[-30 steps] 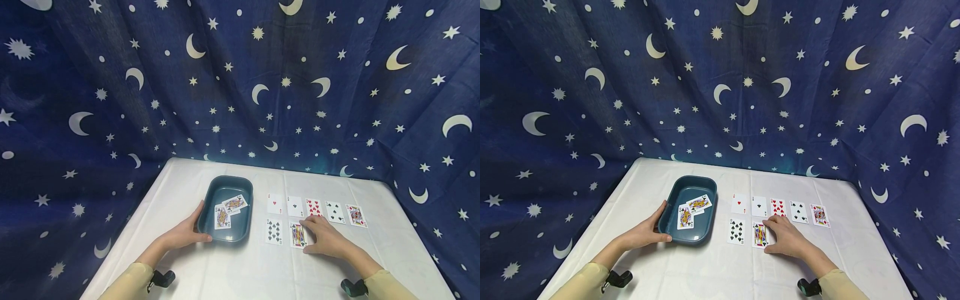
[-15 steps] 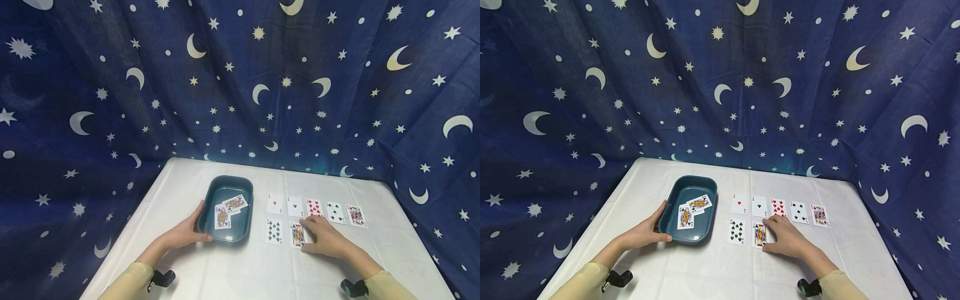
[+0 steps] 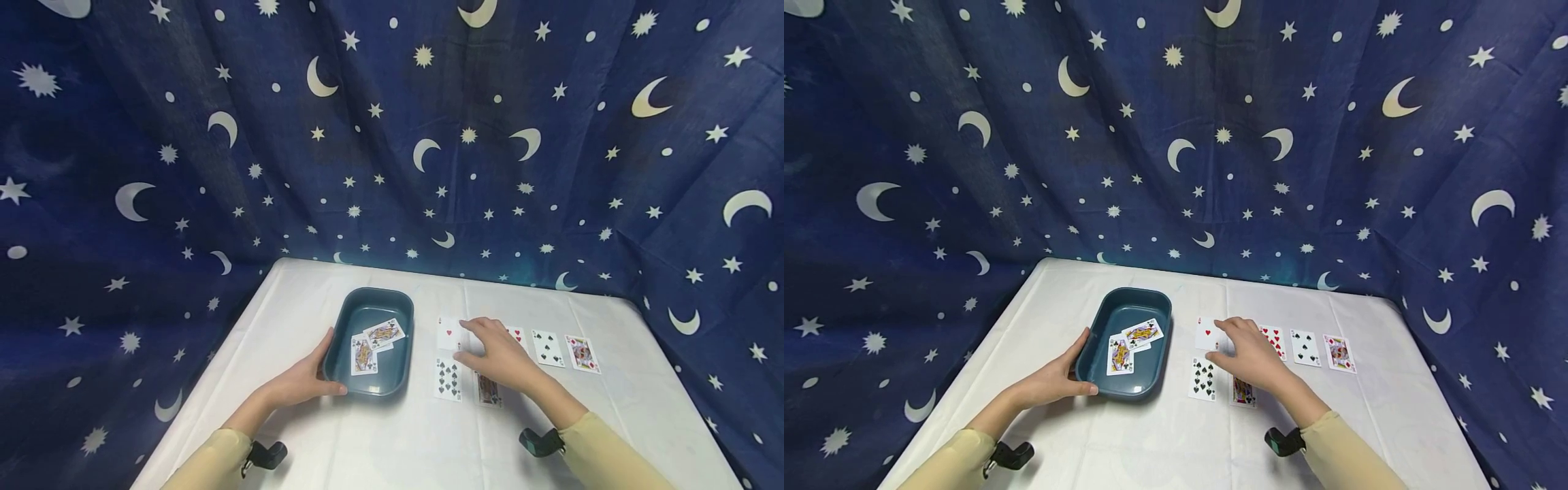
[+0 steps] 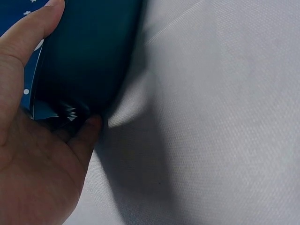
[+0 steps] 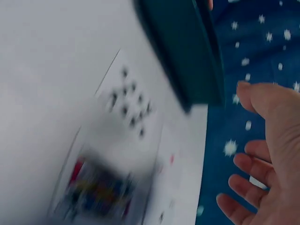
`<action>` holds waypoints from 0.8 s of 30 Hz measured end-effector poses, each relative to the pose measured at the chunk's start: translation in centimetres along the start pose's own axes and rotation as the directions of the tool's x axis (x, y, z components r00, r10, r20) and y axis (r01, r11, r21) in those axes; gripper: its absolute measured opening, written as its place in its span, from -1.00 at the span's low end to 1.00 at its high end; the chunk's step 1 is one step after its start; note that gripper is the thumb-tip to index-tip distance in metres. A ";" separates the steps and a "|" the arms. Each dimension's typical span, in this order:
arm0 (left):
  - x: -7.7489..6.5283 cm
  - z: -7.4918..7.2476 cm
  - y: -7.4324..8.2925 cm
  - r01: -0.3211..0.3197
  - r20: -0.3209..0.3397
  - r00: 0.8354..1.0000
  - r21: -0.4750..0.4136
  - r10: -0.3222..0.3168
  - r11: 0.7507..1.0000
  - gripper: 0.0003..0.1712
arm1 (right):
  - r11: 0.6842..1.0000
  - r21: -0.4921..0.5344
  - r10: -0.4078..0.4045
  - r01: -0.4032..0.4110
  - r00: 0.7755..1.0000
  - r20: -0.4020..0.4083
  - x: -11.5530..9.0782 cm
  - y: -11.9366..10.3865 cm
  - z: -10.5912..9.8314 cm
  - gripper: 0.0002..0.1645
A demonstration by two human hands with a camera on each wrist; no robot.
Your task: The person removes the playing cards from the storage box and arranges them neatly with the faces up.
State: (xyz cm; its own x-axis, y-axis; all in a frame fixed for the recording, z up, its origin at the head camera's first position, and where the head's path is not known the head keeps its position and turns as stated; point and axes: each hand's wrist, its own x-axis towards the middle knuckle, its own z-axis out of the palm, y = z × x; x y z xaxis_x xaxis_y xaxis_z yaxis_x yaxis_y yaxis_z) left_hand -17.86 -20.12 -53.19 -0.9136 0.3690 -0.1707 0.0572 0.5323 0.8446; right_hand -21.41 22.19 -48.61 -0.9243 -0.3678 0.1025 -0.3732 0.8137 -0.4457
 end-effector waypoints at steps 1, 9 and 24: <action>0.0 0.0 0.0 0.002 -0.001 1.000 0.001 -0.002 1.000 0.46 | 1.000 -0.001 0.000 0.000 1.000 -0.010 0.6 -0.7 0.2 -0.13; 0.1 -0.1 0.0 0.022 0.000 1.000 0.017 -0.022 1.000 0.48 | 0.998 -0.065 -0.026 0.025 1.000 -0.016 5.2 -5.9 2.2 -0.17; 0.1 -0.1 -0.2 0.040 -0.002 0.999 0.019 -0.040 0.999 0.51 | 0.942 -0.250 -0.196 0.222 0.973 0.125 9.3 -11.2 7.0 -0.34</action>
State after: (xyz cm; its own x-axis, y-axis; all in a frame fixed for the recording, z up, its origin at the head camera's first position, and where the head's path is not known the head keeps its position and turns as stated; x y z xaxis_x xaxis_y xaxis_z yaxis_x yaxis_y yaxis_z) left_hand -17.99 -20.25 -53.28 -0.9161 0.3455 -0.2035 0.0279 0.5612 0.8272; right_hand -25.21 6.48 -48.87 -0.8159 -0.5732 0.0762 -0.5769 0.7979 -0.1748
